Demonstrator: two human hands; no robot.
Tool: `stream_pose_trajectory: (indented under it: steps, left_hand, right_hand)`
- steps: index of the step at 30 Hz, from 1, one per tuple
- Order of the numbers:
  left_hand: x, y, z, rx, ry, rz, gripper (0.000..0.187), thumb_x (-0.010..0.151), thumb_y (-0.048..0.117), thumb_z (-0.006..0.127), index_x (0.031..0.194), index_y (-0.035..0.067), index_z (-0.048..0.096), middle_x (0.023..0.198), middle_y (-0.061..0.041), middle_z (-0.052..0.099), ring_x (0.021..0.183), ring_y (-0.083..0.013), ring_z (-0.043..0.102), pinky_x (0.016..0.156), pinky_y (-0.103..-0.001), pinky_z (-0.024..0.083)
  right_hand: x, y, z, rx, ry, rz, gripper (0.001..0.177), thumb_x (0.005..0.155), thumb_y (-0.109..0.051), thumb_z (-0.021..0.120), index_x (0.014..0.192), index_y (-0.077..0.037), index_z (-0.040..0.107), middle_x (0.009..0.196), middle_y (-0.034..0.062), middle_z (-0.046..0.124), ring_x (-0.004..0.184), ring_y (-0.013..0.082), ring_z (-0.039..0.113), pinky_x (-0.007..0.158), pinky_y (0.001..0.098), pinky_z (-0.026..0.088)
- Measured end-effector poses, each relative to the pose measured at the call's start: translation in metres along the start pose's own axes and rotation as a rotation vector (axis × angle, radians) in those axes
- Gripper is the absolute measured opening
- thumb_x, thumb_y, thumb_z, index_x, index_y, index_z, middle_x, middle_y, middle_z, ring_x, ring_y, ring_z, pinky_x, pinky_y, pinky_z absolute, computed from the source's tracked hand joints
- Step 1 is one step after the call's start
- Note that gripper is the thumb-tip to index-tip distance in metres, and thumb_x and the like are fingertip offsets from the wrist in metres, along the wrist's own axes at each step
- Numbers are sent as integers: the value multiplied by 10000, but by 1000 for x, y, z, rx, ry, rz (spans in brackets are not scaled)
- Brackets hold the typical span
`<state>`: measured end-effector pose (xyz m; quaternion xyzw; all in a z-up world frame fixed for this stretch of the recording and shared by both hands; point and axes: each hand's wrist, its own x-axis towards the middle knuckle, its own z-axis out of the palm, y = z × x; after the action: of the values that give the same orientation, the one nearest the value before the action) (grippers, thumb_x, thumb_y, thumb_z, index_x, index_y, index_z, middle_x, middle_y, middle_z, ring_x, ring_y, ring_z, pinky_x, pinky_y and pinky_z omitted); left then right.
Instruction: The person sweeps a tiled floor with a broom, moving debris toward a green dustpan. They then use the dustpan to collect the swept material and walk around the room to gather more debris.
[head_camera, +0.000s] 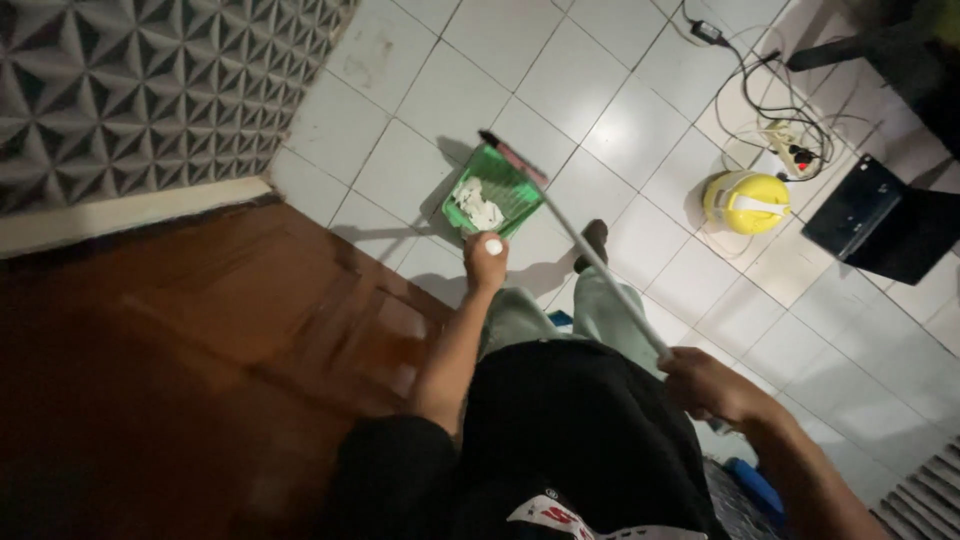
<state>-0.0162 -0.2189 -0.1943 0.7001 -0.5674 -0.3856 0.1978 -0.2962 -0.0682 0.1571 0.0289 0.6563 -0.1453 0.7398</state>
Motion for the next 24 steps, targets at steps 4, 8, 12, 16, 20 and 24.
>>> stream_pose_trajectory:
  steps: [4,8,12,16,20,24]
  left_hand:
    - [-7,-20,-85,-81,10,80,130,789,152,812,853,166,700,875,-83,710,918,-367,714,818,-514,575]
    - [-10,-67,-140,-143,108,-29,194,701,52,790,868,105,707,971,-156,731,1028,-369,702,947,-482,530]
    - [-16,-71,-203,-261,170,-194,170,671,-68,709,794,42,665,1064,-195,744,1085,-359,697,987,-446,515]
    - [-18,-67,-255,-114,275,-339,139,692,-47,704,699,92,693,1018,-132,775,1042,-368,720,835,-444,582]
    - [-9,-109,-299,47,338,-456,180,786,52,685,695,196,743,1000,-49,782,979,-318,739,759,-393,606]
    - [0,-103,-354,5,332,-466,190,782,-17,643,731,136,743,1014,-127,768,973,-391,728,750,-415,607]
  right_hand:
    - [-12,-26,1,-224,6,-71,399,1030,-345,554,959,36,650,484,77,428,310,192,386,226,336,319]
    - [154,23,-34,-1130,90,-342,368,994,-324,506,1083,11,631,704,154,638,568,285,665,499,378,522]
    - [172,-58,47,-1267,334,-356,412,957,-344,496,1102,34,576,934,307,723,932,470,745,789,555,589]
    - [246,-42,48,-1681,346,-542,290,910,-221,490,1034,-11,649,889,209,714,753,353,771,645,435,630]
    - [229,-60,76,-1545,282,-372,337,951,-301,508,1133,-59,657,1057,202,735,971,397,759,767,495,625]
    - [256,-63,85,-1638,373,-303,307,948,-343,549,1179,-155,620,1049,144,712,1006,372,747,768,501,616]
